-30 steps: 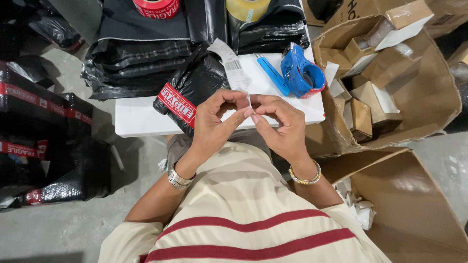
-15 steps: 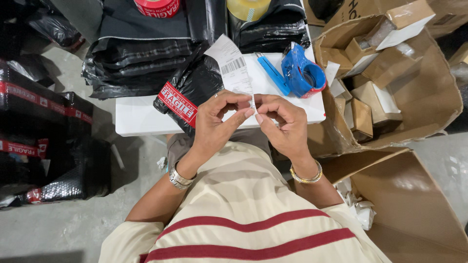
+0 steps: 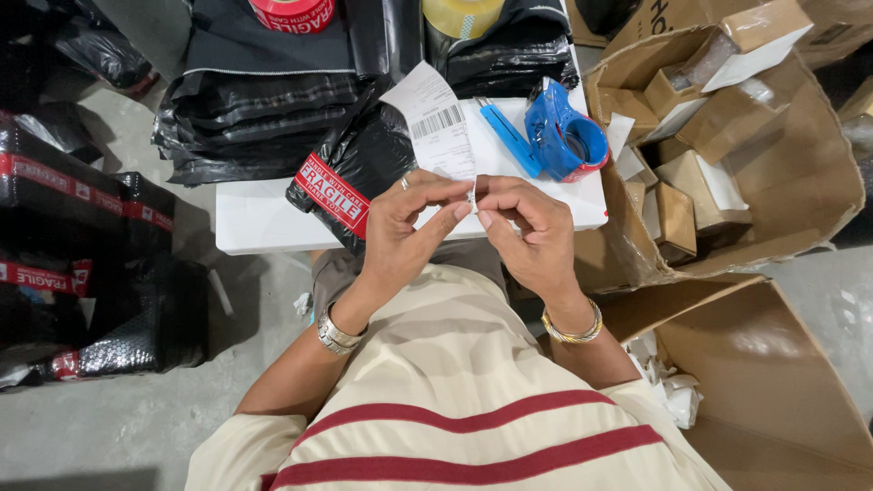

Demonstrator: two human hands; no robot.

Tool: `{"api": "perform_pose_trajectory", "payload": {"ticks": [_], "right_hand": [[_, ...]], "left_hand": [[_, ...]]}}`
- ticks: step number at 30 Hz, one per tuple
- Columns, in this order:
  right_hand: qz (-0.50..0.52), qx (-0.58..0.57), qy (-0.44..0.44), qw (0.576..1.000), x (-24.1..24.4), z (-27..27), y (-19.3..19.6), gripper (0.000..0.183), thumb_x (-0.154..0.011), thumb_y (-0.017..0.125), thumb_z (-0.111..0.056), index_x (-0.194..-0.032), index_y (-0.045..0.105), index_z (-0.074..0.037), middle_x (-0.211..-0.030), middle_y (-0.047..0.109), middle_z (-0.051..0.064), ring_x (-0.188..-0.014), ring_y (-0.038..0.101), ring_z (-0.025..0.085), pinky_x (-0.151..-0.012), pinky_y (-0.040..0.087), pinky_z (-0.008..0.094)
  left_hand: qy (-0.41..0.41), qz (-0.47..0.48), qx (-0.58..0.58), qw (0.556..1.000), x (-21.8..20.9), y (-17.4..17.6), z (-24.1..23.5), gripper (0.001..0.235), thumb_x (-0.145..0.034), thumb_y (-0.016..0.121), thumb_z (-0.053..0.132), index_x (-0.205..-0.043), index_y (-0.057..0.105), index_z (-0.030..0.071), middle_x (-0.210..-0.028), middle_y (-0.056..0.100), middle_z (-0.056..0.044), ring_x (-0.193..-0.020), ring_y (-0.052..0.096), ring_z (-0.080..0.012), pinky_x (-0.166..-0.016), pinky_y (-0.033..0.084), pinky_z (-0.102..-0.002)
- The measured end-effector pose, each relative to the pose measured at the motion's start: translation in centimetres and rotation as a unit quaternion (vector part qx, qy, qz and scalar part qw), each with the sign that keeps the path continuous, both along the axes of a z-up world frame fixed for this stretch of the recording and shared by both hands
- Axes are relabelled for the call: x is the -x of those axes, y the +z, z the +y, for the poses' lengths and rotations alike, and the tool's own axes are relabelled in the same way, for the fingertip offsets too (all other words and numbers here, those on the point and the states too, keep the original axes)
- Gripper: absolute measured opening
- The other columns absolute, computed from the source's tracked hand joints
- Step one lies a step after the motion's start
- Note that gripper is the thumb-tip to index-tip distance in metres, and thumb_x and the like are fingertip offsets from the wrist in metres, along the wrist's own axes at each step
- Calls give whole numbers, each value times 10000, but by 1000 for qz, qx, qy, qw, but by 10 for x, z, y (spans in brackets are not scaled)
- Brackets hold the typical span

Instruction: The person wraps an item in bubble wrap, places it inside a black mailer bag, seals the bag with tape, and applies a shipping label.

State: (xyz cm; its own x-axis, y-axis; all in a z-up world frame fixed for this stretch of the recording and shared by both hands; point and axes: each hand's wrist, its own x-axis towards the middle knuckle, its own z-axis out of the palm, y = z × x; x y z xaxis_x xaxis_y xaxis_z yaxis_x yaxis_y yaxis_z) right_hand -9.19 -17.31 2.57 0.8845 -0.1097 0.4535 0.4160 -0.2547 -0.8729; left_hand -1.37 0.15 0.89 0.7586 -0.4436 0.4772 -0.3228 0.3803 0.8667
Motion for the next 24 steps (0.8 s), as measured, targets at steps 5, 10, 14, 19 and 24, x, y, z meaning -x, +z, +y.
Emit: {"api": "perform_pose_trajectory", "payload": {"ticks": [5, 10, 14, 19, 24], "right_hand": [[11, 46, -40, 998, 2, 4, 9, 62, -951, 697, -5, -1004, 691, 26, -1158, 651, 138, -951, 591, 126, -823, 487, 263], [-109, 156, -108, 976, 1, 10, 15, 115, -880, 747, -35, -975, 684, -12, -1081, 605, 117, -1013, 584, 241, -924, 481, 324], [-101, 162, -110, 975, 4, 10, 17, 126, -853, 757, -30, -961, 695, -16, -1036, 588, 111, -974, 573, 225, -889, 470, 317], [-63, 132, -101, 984, 11, 0, 17, 83, -836, 712, -25, -905, 667, -13, -1083, 636, 138, -970, 602, 196, -869, 484, 295], [-99, 150, -139, 974, 18, -39, 13, 61, -864, 693, -23, -900, 649, -3, -1139, 664, 138, -992, 619, 197, -882, 496, 286]], "left_hand": [[-9, -58, -19, 998, 6, 5, 4, 262, -982, 674, -1, -1234, 738, 32, -1156, 720, -128, -1082, 688, -188, -979, 546, -294], [6, -106, -56, 993, 6, 13, 7, 314, -917, 728, 27, -1231, 729, 40, -1127, 719, -139, -1053, 700, -205, -933, 552, -296], [24, -112, -73, 991, 7, 9, 6, 221, -950, 737, 32, -1170, 749, 32, -1069, 739, -124, -992, 708, -200, -890, 549, -293], [-2, 0, -33, 999, 9, -9, 0, 102, -1027, 677, 63, -1080, 710, -17, -1021, 728, -73, -924, 659, -111, -841, 531, -243], [-35, 135, 14, 990, 5, -17, 3, 137, -1084, 636, 86, -1044, 650, -44, -969, 693, -55, -899, 607, -59, -813, 505, -224]]}}
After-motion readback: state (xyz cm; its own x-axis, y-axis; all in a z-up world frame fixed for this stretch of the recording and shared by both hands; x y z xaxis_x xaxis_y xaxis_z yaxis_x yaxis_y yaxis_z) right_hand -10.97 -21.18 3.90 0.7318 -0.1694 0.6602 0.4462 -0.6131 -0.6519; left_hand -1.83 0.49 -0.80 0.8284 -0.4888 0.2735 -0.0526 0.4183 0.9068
